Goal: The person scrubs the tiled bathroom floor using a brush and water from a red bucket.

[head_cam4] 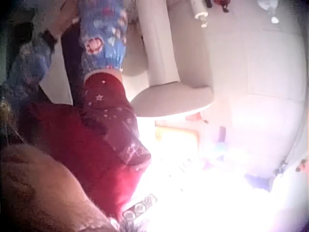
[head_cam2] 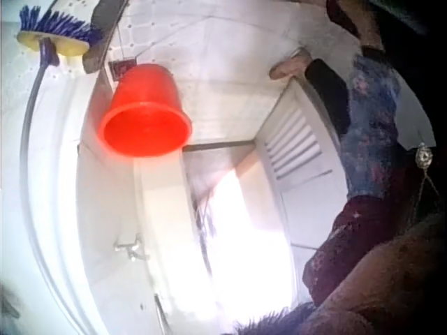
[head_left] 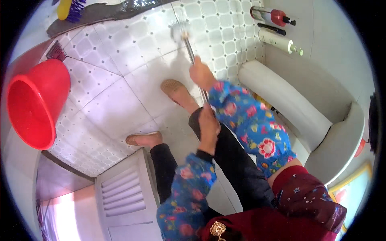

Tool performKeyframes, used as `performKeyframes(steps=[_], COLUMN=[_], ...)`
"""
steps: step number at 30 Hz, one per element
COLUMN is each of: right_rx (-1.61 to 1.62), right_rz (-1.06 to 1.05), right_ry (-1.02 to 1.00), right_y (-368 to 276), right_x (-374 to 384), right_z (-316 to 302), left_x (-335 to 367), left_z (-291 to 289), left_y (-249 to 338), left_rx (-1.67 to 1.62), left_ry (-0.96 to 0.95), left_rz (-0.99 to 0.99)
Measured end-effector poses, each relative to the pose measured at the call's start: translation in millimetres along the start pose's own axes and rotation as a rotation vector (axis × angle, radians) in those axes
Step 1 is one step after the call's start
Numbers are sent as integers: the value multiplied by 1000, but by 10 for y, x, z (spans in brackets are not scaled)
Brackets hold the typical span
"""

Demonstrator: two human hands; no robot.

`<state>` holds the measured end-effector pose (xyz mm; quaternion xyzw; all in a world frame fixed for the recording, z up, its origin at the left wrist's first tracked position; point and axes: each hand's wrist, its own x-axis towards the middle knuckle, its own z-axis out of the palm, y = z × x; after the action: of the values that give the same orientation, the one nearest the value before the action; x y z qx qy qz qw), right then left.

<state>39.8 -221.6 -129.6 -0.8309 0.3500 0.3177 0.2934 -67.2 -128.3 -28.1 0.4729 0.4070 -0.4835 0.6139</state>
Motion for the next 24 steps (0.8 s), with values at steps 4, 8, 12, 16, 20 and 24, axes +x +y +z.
performKeyframes(steps=[4,8,12,16,20,24], right_rx=[-55,-23,-11,-53,98,68], right_rz=[15,-37,-13,152,-19,-33], right_ry=[18,158,99,-82,10,139], right_y=[424,-98,-338,-180,93,-429], right_x=[-238,348,129,-577,-80,322], right_z=[41,-198,17,-18,64,-72], left_x=[-296,172,233,-524,-209,297], left_z=[201,118,-199,-31,-11,-33], left_y=[257,503,46,82,331,699], left_rx=[-124,-200,12,-214,-38,-78], left_ry=[-10,-219,-118,57,-20,-102], left_rz=[-311,50,116,-400,-203,43])
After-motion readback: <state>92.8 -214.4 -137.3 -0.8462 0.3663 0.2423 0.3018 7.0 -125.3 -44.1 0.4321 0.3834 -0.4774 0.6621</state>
